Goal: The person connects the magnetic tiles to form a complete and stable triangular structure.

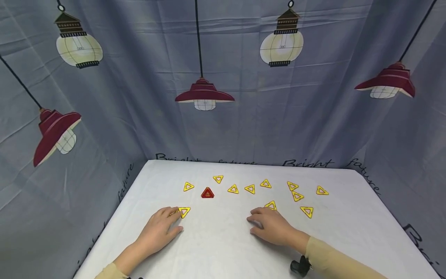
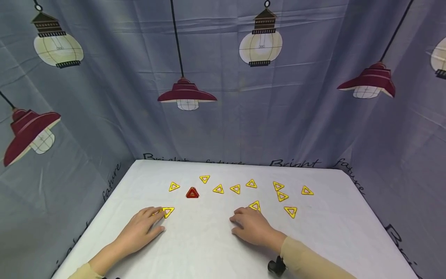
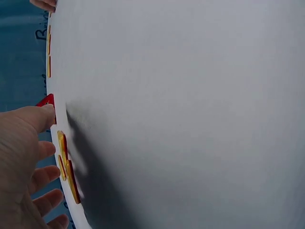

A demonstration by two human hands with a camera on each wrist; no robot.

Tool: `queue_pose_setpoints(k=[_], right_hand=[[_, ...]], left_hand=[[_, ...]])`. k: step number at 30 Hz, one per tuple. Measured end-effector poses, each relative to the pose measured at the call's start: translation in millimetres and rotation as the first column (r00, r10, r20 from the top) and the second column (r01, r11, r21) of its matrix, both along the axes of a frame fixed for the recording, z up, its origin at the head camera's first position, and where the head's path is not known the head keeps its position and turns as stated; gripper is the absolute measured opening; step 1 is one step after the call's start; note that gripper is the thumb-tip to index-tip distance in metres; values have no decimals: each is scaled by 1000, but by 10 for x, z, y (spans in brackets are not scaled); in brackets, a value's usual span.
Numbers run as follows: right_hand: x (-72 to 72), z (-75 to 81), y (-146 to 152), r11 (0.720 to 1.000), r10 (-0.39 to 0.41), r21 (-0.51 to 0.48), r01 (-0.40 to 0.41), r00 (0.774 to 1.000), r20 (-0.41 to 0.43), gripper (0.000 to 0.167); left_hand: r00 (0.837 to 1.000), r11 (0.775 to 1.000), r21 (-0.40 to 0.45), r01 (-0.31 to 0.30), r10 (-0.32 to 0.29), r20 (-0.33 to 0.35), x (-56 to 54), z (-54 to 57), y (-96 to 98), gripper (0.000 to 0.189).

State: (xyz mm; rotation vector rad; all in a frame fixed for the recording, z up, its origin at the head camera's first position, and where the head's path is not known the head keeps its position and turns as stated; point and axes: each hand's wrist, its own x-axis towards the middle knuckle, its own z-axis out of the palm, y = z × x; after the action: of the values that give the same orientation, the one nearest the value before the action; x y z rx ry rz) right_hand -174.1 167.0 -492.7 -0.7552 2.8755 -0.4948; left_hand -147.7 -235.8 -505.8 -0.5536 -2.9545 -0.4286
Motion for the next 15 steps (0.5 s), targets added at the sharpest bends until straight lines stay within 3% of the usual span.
queue_pose_setpoints(k=[9, 15], right_hand=[[111, -65, 8, 999, 30, 41, -28, 998, -54, 40], [162, -71, 144, 997, -49, 49, 57, 986, -157, 50]], left_hand=[[997, 996, -54, 74, -73, 17, 80, -69, 79, 63], [998, 996, -84, 34, -29, 54, 59, -84, 148, 71]])
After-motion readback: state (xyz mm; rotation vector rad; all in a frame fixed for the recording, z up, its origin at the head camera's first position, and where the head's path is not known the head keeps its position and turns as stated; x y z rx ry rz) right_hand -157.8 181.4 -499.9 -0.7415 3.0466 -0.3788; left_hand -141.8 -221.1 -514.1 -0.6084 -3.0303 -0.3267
